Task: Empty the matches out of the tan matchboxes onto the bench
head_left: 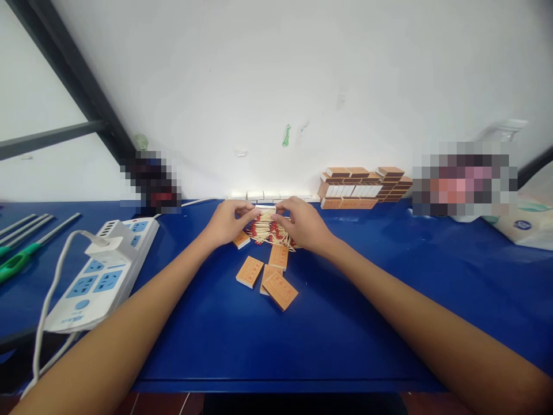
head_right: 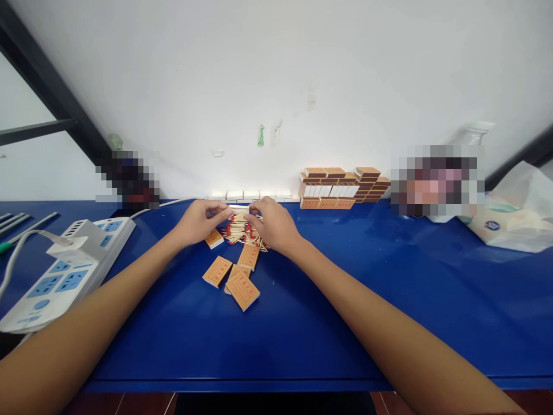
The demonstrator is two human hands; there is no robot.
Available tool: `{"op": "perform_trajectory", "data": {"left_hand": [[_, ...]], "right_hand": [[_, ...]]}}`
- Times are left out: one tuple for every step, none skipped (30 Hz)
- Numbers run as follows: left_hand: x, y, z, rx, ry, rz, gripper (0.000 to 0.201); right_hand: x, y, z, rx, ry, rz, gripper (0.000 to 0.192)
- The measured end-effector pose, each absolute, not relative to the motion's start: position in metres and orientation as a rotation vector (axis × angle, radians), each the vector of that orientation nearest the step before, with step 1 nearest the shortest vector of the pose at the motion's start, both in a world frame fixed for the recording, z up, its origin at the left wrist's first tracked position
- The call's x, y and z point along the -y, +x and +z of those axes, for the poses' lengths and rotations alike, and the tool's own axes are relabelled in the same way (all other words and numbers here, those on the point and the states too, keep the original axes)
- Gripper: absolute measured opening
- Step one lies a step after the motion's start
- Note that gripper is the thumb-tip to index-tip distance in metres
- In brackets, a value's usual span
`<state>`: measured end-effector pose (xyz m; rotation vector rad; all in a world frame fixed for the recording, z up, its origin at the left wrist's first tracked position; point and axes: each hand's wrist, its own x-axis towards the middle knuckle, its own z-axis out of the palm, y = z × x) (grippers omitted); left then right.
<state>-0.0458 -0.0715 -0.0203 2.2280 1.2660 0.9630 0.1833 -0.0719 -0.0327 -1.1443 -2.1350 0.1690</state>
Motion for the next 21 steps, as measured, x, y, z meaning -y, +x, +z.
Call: {"op": "perform_trajectory", "data": {"left_hand": [[0.071, -0.046, -0.021, -1.252, 2.229, 0.960, 0.031], [0.070, -0.047, -0.021, -1.238, 2.230, 0.955, 0.032], [0.069, -0.047, -0.021, -1.224, 2.230, 0.952, 0.032], [0.069, -0.048, -0.021, -1.211, 2.226, 0.955, 0.031], [0.068, -0.049, -0.021, -1.200, 2.219, 0.959, 0.029], [0.067, -0.050, -0.020, -1.191, 2.212, 0.961, 0.027], [0.067, -0.051, -0.019, -1.183, 2.204, 0.960, 0.024], [0.066, -0.052, -0.018, -1.178, 2.198, 0.954, 0.022], [0.065, -0.054, -0.016, -1.174, 2.194, 0.942, 0.021], [0.065, -0.056, -0.015, -1.172, 2.193, 0.925, 0.021], [0.064, -0.058, -0.014, -1.172, 2.192, 0.908, 0.022], [0.064, -0.060, -0.012, -1.177, 2.188, 0.893, 0.023], [0.064, -0.061, -0.011, -1.183, 2.185, 0.876, 0.024], [0.063, -0.063, -0.010, -1.188, 2.183, 0.862, 0.026], [0.063, -0.063, -0.010, -1.190, 2.183, 0.852, 0.027], [0.064, -0.064, -0.009, -1.191, 2.185, 0.848, 0.028], [0.064, -0.064, -0.008, -1.188, 2.187, 0.850, 0.028], [0.065, -0.064, -0.008, -1.183, 2.188, 0.858, 0.028], [0.065, -0.063, -0.007, -1.178, 2.187, 0.868, 0.028], [0.066, -0.063, -0.006, -1.173, 2.183, 0.876, 0.028], [0.067, -0.062, -0.005, -1.167, 2.180, 0.879, 0.028]], "right_hand": [[0.071, 0.183, -0.033, 2.134, -1.142, 0.180, 0.007], [0.070, 0.183, -0.034, 2.128, -1.143, 0.191, 0.007], [0.069, 0.183, -0.034, 2.119, -1.145, 0.204, 0.007], [0.069, 0.183, -0.034, 2.112, -1.146, 0.218, 0.007], [0.068, 0.184, -0.034, 2.109, -1.149, 0.230, 0.008], [0.068, 0.184, -0.034, 2.109, -1.153, 0.238, 0.008], [0.069, 0.184, -0.034, 2.115, -1.159, 0.240, 0.009], [0.069, 0.184, -0.033, 2.129, -1.164, 0.237, 0.010], [0.070, 0.184, -0.032, 2.148, -1.167, 0.230, 0.011], [0.071, 0.184, -0.031, 2.171, -1.166, 0.221, 0.011], [0.072, 0.184, -0.030, 2.195, -1.160, 0.208, 0.011], [0.074, 0.184, -0.029, 2.217, -1.151, 0.191, 0.010], [0.076, 0.183, -0.028, 2.237, -1.140, 0.169, 0.010], [0.077, 0.183, -0.027, 2.251, -1.131, 0.141, 0.009], [0.079, 0.183, -0.026, 2.262, -1.124, 0.107, 0.009], [0.080, 0.183, -0.026, 2.272, -1.117, 0.069, 0.010], [0.082, 0.183, -0.026, 2.282, -1.111, 0.032, 0.011], [0.083, 0.183, -0.026, 2.292, -1.103, -0.001, 0.012], [0.084, 0.182, -0.026, 2.303, -1.095, -0.029, 0.012], [0.085, 0.182, -0.026, 2.314, -1.085, -0.052, 0.012], [0.087, 0.182, -0.026, 2.323, -1.077, -0.072, 0.012]]}}
